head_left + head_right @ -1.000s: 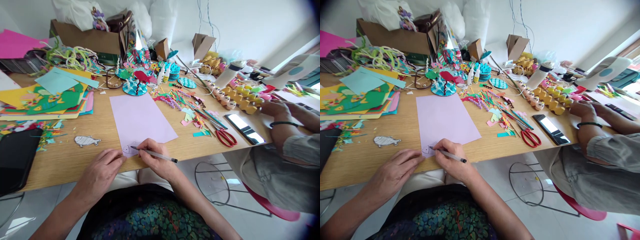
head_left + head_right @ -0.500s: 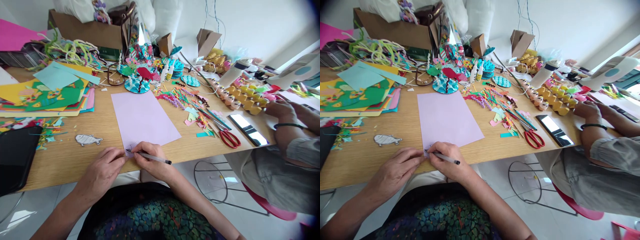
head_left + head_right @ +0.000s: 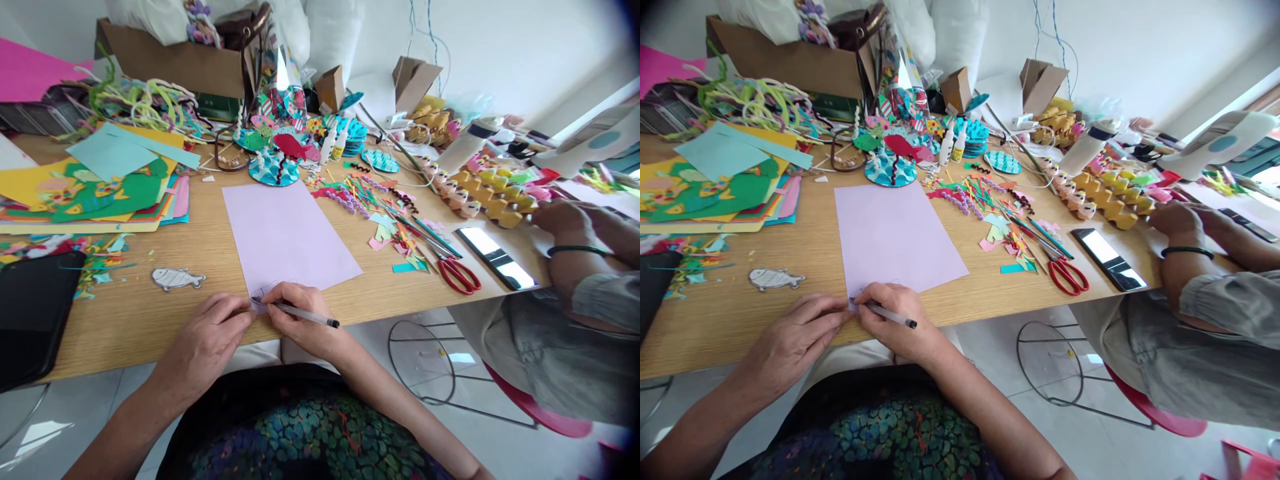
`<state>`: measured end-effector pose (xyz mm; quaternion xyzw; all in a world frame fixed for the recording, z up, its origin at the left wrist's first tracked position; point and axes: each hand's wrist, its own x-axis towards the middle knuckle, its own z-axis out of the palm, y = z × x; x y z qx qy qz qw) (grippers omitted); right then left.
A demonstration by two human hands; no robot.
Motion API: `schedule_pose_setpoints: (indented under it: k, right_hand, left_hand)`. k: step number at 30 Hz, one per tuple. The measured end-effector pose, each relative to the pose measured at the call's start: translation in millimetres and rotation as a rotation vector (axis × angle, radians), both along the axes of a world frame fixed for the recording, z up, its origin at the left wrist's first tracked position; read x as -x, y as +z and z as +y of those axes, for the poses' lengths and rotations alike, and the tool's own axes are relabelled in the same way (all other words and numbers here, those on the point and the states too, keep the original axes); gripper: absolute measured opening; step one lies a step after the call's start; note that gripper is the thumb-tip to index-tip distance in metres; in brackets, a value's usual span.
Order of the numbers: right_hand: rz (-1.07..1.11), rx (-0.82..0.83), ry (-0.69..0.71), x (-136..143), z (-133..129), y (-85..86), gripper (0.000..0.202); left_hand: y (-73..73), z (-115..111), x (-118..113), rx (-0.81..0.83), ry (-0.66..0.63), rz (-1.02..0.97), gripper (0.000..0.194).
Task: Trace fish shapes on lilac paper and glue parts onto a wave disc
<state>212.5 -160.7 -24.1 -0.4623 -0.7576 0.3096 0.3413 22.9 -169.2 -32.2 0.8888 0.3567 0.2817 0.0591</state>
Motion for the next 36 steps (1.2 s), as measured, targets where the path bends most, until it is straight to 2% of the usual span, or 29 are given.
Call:
schedule_pose_setpoints:
  k: [30,36]
  right_hand:
    - [0.053,-0.036,-0.007,0.3,0.6,-1.0,0.010]
    - [0.201,0.092,-0.087,-10.1,-2.4,5.3,0.009]
  left_hand:
    - [0.9,0.0,0.1,-0.048,-0.017,0.044,0.022]
    - [0.9,0.2,0.2,-0.052,-0.020,0.051,0.022]
